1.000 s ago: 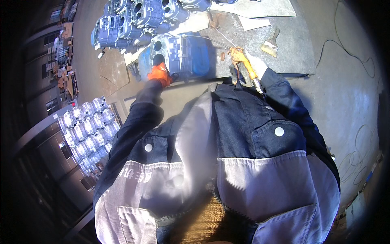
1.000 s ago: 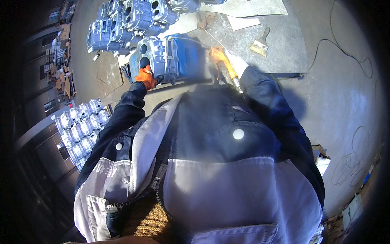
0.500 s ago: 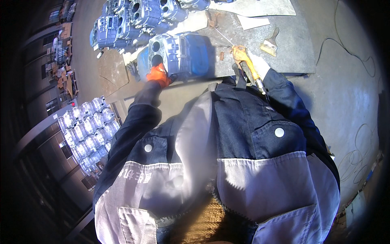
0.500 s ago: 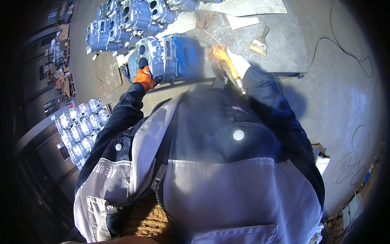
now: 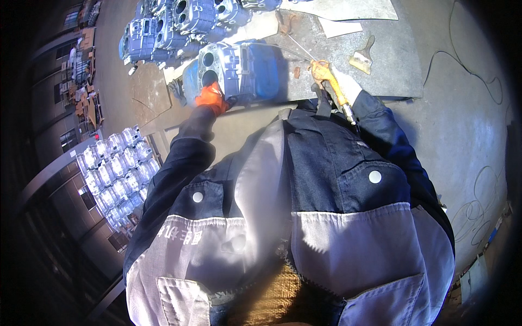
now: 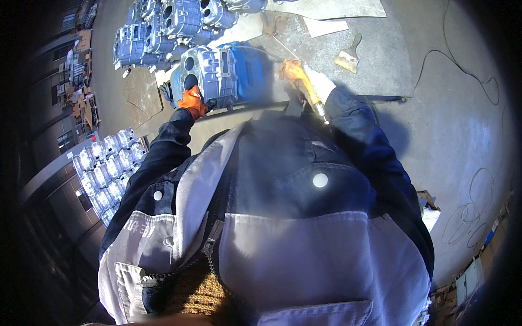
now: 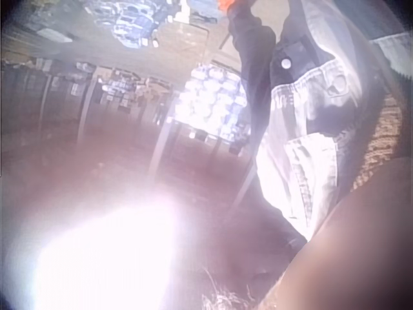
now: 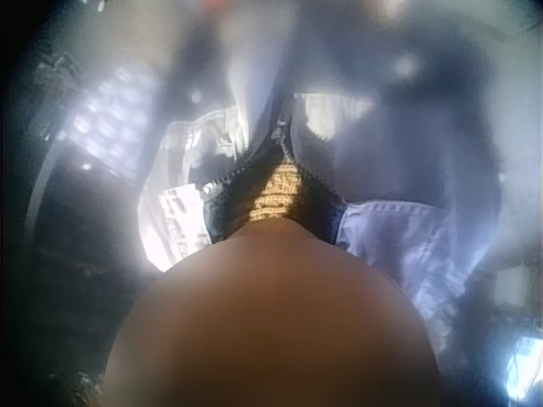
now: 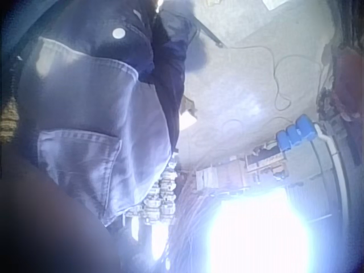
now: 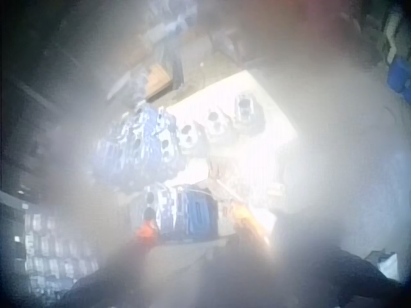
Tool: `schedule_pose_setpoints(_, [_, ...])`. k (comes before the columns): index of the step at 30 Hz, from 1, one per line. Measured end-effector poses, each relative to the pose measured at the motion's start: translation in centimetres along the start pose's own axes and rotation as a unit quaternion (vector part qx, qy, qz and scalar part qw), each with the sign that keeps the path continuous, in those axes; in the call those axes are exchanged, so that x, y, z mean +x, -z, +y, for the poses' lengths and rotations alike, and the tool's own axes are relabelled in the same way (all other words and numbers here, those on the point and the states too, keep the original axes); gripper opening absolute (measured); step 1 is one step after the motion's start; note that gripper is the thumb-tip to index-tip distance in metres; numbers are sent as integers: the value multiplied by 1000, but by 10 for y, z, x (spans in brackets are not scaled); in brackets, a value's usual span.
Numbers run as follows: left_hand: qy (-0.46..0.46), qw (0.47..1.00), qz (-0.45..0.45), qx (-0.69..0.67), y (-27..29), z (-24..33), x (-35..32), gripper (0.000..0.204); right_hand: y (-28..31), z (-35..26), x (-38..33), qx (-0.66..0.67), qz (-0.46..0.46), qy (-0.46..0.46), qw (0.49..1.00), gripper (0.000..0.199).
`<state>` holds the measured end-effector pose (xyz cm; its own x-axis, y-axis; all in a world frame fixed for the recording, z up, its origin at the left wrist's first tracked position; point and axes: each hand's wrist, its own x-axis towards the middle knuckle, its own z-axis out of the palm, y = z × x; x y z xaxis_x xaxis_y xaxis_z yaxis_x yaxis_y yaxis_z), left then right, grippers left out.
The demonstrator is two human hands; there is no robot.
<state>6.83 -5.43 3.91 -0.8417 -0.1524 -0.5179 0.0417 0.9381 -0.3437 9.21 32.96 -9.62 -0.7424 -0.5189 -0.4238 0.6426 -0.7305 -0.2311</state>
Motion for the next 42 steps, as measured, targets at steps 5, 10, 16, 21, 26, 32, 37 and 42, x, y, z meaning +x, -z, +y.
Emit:
schedule_pose_setpoints(5, [8, 1000, 4, 4, -3, 2, 2, 70, -1, -3, -1, -122, 19, 13, 992, 43])
schedule_pose_setpoints(10, [11, 1000, 0, 16, -3, 3, 2, 68, -1, -3, 2, -54, 1, -9, 998, 43])
schedule_pose_setpoints(16, [-2, 1000, 10, 1, 0, 3, -1, 67, -4, 0, -2, -49, 24, 1, 999, 43])
schedule_pose_setpoints(21, [8, 1000, -22, -6, 3, 2, 2, 71, 3, 1, 8, 41, -29, -39, 998, 39])
schedule_pose_setpoints(26, [21, 1000, -9, 0, -1, 3, 2, 69, 13, 5, 8, 52, 1, -29, 998, 37])
schedule_pose_setpoints(32, [13, 1000, -14, 6, -3, 1, 3, 65, 24, 3, 14, 105, -189, -31, 976, 38])
schedule_pose_setpoints(37, [17, 1000, -14, 5, -5, 1, 4, 64, 36, 7, 26, 88, -67, -41, 993, 39])
schedule_pose_setpoints(42, [15, 1000, -7, -5, -5, 1, 4, 65, 37, 11, 30, 36, -45, -34, 998, 41])
